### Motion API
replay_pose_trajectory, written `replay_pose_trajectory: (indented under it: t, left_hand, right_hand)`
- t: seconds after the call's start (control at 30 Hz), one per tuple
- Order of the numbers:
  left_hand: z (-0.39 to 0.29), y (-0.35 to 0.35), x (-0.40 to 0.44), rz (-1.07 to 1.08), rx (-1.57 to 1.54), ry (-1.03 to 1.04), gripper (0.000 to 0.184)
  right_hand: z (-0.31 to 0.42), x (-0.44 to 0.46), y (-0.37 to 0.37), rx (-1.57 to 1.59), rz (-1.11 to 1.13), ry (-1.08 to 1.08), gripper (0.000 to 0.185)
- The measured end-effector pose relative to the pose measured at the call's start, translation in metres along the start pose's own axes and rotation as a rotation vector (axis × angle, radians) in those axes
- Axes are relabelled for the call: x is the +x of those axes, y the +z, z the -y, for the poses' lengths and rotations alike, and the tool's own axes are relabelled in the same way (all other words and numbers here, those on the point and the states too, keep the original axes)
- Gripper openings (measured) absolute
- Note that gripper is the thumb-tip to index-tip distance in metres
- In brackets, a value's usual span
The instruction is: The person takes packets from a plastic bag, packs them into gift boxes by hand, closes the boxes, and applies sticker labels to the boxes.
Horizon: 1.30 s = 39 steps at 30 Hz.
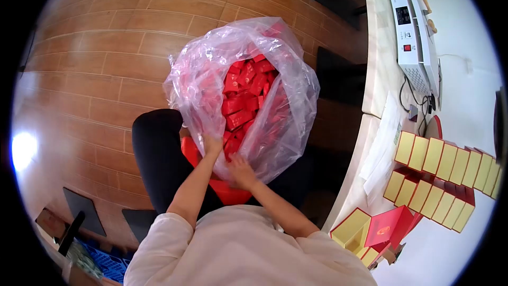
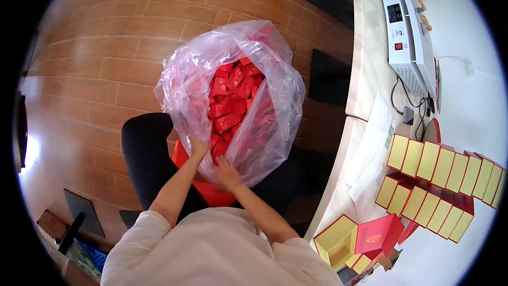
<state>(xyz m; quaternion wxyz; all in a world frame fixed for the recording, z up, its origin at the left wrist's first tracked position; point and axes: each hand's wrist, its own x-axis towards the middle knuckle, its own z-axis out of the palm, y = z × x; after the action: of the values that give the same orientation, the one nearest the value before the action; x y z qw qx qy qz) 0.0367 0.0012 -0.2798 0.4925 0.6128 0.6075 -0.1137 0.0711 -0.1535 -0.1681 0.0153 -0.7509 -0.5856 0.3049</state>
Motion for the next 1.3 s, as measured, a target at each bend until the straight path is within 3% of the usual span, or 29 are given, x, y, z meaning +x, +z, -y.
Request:
replay_pose_trajectory:
  t: [0.03,0.07,0.1,0.13,0.2,0.23,0.3,0.33,0.37,0.4,0.43,0.47,0.5,0.6,0.67,0.73,0.83,0.97,1.03,1.1,1.13,1.2,1.23,1.27,1.3]
  left_hand:
    - [0.0,-0.01,0.006,0.172,-0.075,-0.034,0.084]
    - [-0.001,-0.012,0.002,0.1,-0.17,0.117,0.055]
    - [-0.013,-0.025,-0.008,0.083,-0.17,0.12,0.055]
    - [-0.023,-0.036,-0.017,0.104,-0.387,0.104,0.055]
    - [-0.026,-0.028,-0.02,0.111,-0.827,0.162,0.052]
    - [-0.043,-0.041,-0.034,0.109,-0.821,0.176,0.052]
    - [-0.07,-0.066,-0.039,0.303,-0.874,0.133,0.046]
    - [-0.08,-0.076,-0.031,0.432,-0.824,0.098,0.041]
    - [-0.108,-0.068,-0.03,0.267,-1.048,0.287,0.03]
    - [-0.148,-0.08,-0.037,0.272,-0.971,0.285,0.024]
    - [-0.176,-0.098,-0.042,0.42,-0.899,0.342,0.018]
    - [-0.219,-0.117,-0.085,0.339,-0.963,0.462,0.011]
    - [-0.24,-0.121,-0.09,0.313,-0.966,0.437,0.008]
    - [-0.232,-0.124,-0.065,0.305,-1.05,0.422,0.014]
    - [-0.177,-0.137,-0.066,0.278,-1.01,0.417,0.029]
    - [-0.102,-0.154,-0.065,0.254,-0.885,0.359,0.05]
    - [-0.027,-0.182,-0.084,0.231,-0.994,0.323,0.046]
    - [-0.003,-0.185,-0.083,0.108,-0.748,0.258,0.044]
    - [-0.011,-0.183,-0.078,0.096,-0.718,0.251,0.047]
    - [-0.023,-0.179,-0.07,-0.146,-0.588,0.347,0.048]
    - [-0.027,-0.176,-0.064,-0.149,-0.596,0.343,0.048]
    - [-0.031,-0.167,-0.051,-0.7,-0.342,0.695,0.05]
    - [-0.044,-0.174,-0.062,-0.71,-0.34,0.678,0.05]
    - [-0.07,-0.189,-0.087,-0.764,-0.168,0.778,0.046]
    - [-0.088,-0.195,-0.103,-0.807,0.011,0.874,0.042]
  right_hand:
    - [-0.013,-0.001,0.013,0.003,-0.002,-0.013,0.069]
    - [-0.029,0.004,0.024,-0.172,-0.131,0.008,0.07]
    - [-0.042,0.008,0.03,-0.344,-0.267,0.032,0.071]
    - [-0.046,0.01,0.016,-0.342,-0.281,0.025,0.071]
    - [-0.058,0.018,-0.013,-0.098,-0.19,0.159,0.053]
    - [-0.067,0.025,-0.019,-0.096,-0.204,0.16,0.053]
    - [-0.086,0.04,-0.032,0.057,-0.043,0.445,0.03]
    - [-0.091,0.039,-0.051,0.123,-0.297,0.525,0.022]
    - [-0.093,0.034,-0.078,0.19,-0.552,0.601,0.015]
    - [-0.099,0.03,-0.108,0.207,-0.669,0.633,0.013]
    - [-0.102,0.023,-0.137,0.215,-0.783,0.666,0.01]
    - [-0.1,0.015,-0.163,0.283,-0.852,0.675,0.01]
    - [-0.097,0.006,-0.182,0.351,-0.929,0.682,0.009]
    - [-0.065,-0.014,-0.174,0.331,-0.869,0.552,0.012]
    - [-0.034,-0.023,-0.145,0.246,-0.691,0.52,0.011]
    - [-0.001,-0.034,-0.1,0.237,-0.423,0.355,0.012]
    - [0.058,-0.042,-0.071,0.301,-0.202,0.213,0.014]
    - [0.058,-0.045,-0.072,0.379,-0.115,0.282,0.017]
    - [0.054,-0.039,-0.089,0.425,-0.056,0.283,0.026]
    - [0.05,-0.03,-0.104,0.417,0.114,0.23,0.046]
    - [0.039,-0.022,-0.103,0.41,0.12,0.227,0.046]
    - [0.012,0.001,-0.095,0.876,0.043,0.259,0.06]
    - [0.004,0.015,-0.114,0.996,0.06,0.426,0.06]
    - [-0.022,0.037,-0.092,1.036,-0.202,0.369,0.057]
    - [-0.046,0.056,-0.083,1.039,-0.324,0.465,0.053]
